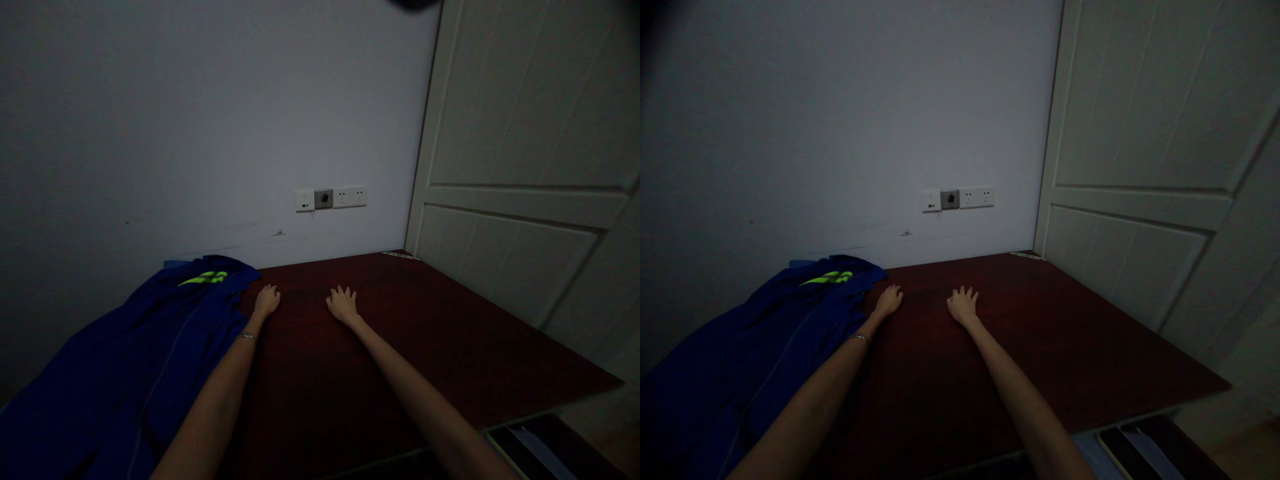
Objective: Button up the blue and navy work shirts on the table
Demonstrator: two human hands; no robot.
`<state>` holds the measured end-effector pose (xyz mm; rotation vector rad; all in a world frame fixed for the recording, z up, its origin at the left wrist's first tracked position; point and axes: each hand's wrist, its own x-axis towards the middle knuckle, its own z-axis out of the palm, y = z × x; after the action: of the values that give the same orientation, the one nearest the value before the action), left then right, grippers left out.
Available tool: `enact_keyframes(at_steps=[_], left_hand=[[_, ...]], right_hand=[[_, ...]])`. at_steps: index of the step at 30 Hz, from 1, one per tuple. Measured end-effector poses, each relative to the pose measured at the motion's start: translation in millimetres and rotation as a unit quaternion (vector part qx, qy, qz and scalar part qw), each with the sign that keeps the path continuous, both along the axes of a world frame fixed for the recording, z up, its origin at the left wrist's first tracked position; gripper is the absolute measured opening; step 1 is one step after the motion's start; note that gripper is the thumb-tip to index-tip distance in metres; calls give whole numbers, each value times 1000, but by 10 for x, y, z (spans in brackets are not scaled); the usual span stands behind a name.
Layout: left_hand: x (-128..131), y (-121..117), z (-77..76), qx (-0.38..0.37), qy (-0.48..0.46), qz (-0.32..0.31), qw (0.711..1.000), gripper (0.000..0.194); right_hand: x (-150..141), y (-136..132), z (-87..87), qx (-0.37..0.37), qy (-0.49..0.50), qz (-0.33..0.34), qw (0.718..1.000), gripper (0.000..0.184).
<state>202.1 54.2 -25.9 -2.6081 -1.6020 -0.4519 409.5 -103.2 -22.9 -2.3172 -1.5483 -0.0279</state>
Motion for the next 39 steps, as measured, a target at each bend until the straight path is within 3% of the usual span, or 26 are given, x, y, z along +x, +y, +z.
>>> enact_keyframes(at_steps=[26,34,39], left_hand=[[9,-82,-59,33,-10,12,999,39],[9,-185,39,4,25,25,999,41],[42,-218,166,-35,96,2,995,41]], right_hand=[[27,-11,-81,-10,-41,8,999,48],[25,-25,-104,-3,-61,12,998,46],[46,-3,-10,1,-41,3,999,44]])
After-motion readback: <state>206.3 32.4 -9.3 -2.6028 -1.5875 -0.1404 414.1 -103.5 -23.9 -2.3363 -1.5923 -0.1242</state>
